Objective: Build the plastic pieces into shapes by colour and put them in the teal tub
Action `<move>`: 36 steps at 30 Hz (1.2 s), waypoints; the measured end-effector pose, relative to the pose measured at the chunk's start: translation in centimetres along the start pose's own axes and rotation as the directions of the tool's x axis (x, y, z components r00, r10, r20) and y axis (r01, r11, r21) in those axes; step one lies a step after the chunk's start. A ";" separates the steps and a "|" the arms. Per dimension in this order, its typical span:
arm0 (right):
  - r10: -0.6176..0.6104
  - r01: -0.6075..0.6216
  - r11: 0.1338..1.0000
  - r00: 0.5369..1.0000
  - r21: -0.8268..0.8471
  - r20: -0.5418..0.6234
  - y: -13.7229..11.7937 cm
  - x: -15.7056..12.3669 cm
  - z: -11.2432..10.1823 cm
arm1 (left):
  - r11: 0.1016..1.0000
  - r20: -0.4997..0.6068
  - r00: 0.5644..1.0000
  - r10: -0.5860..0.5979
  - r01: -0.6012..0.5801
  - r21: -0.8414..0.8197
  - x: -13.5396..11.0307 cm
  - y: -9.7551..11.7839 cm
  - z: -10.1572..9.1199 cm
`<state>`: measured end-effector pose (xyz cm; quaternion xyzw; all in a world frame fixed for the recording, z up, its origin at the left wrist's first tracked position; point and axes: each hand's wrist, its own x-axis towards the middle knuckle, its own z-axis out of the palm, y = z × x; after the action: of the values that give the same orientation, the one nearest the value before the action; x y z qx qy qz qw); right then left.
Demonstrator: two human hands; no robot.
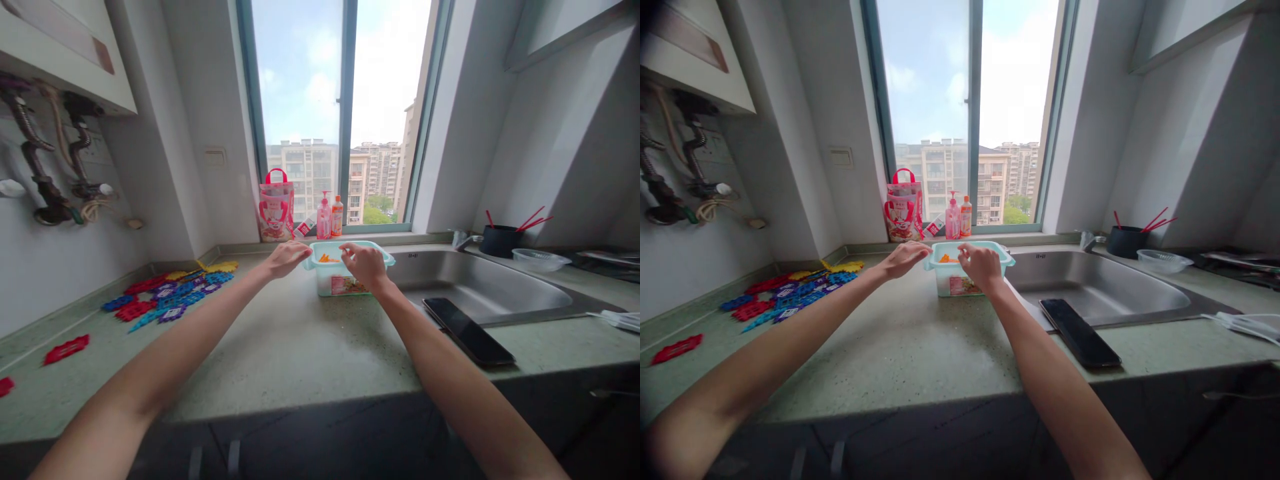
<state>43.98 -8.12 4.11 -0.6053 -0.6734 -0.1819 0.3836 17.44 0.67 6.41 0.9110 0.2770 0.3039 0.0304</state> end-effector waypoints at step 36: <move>-0.744 0.639 0.556 0.668 0.531 -0.024 -8.9 -5.3 1.7 | 0.629 -0.171 0.689 -0.704 0.717 0.299 -24.5 -16.1 -10.3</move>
<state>34.84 -12.32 1.04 -0.1845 -0.9148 -0.0758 0.3512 -12.46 0.25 -2.00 0.7126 0.6623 0.2310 -0.0165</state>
